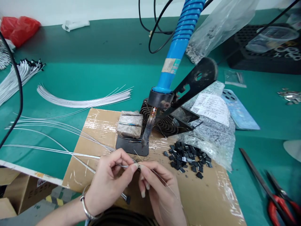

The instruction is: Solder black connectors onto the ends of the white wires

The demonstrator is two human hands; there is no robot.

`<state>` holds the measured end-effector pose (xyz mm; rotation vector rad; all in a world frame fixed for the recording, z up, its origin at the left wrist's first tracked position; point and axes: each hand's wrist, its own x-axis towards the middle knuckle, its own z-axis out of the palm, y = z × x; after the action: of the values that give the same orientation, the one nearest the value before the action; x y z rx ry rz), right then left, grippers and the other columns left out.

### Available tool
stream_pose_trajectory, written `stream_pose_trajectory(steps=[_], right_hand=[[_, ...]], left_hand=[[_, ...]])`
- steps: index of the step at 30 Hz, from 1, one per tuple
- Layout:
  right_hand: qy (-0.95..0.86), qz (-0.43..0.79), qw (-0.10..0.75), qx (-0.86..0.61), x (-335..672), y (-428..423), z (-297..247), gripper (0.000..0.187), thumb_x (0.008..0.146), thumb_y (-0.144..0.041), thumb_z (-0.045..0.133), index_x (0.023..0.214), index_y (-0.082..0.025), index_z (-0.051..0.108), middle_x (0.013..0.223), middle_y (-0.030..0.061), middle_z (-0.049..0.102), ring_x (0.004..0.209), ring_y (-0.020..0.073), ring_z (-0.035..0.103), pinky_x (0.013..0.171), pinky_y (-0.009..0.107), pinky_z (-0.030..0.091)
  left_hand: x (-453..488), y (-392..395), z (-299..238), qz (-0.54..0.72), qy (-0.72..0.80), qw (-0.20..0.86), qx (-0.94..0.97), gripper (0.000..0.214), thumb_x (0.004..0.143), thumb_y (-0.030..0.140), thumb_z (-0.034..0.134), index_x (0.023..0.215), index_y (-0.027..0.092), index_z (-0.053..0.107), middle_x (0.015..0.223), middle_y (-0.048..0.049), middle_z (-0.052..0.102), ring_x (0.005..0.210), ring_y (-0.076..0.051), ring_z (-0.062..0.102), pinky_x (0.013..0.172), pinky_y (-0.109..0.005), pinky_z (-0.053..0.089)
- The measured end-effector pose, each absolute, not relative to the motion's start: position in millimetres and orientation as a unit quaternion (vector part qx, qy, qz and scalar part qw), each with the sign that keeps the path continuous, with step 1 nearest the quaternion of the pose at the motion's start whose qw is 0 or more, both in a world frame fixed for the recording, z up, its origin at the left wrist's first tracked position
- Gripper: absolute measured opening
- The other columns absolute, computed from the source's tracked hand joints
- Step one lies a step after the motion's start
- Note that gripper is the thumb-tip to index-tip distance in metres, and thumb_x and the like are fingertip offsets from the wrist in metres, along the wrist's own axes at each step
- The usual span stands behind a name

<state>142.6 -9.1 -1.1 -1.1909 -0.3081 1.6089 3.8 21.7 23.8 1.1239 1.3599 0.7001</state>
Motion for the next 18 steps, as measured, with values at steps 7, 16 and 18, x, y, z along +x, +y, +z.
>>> stream_pose_trajectory(steps=[7,16,18], right_hand=[[-0.132,0.691,0.522,-0.482,145.4,-10.8,-4.7,0.031,0.074,-0.050,0.097,0.077,-0.021,0.086,0.053,-0.0037,0.060,0.048,0.0066,0.049,0.052,0.022,0.038],[-0.162,0.734,0.492,-0.439,160.4,-10.1,-20.8,0.026,0.080,-0.044,0.093,0.076,-0.019,0.085,0.055,-0.0025,0.058,0.046,0.0075,0.048,0.045,0.020,0.040],[-0.163,0.739,0.486,-0.438,162.8,-10.0,-20.8,0.026,0.080,-0.043,0.093,0.075,-0.018,0.085,0.056,-0.0020,0.059,0.047,0.0078,0.049,0.044,0.020,0.041]], left_hand=[[4.7,21.3,24.3,0.299,0.581,0.584,0.482,0.023,0.086,0.037,0.069,0.075,0.018,0.062,0.062,-0.0012,0.063,0.055,-0.013,0.049,0.054,-0.023,0.037],[-0.4,22.1,21.6,0.292,0.570,0.563,0.522,0.017,0.086,0.029,0.070,0.074,0.019,0.064,0.061,0.0023,0.058,0.054,-0.011,0.040,0.051,-0.023,0.032],[-0.9,22.9,21.6,0.286,0.568,0.568,0.522,0.017,0.085,0.029,0.070,0.074,0.019,0.064,0.061,0.0031,0.056,0.053,-0.011,0.038,0.051,-0.023,0.030]])
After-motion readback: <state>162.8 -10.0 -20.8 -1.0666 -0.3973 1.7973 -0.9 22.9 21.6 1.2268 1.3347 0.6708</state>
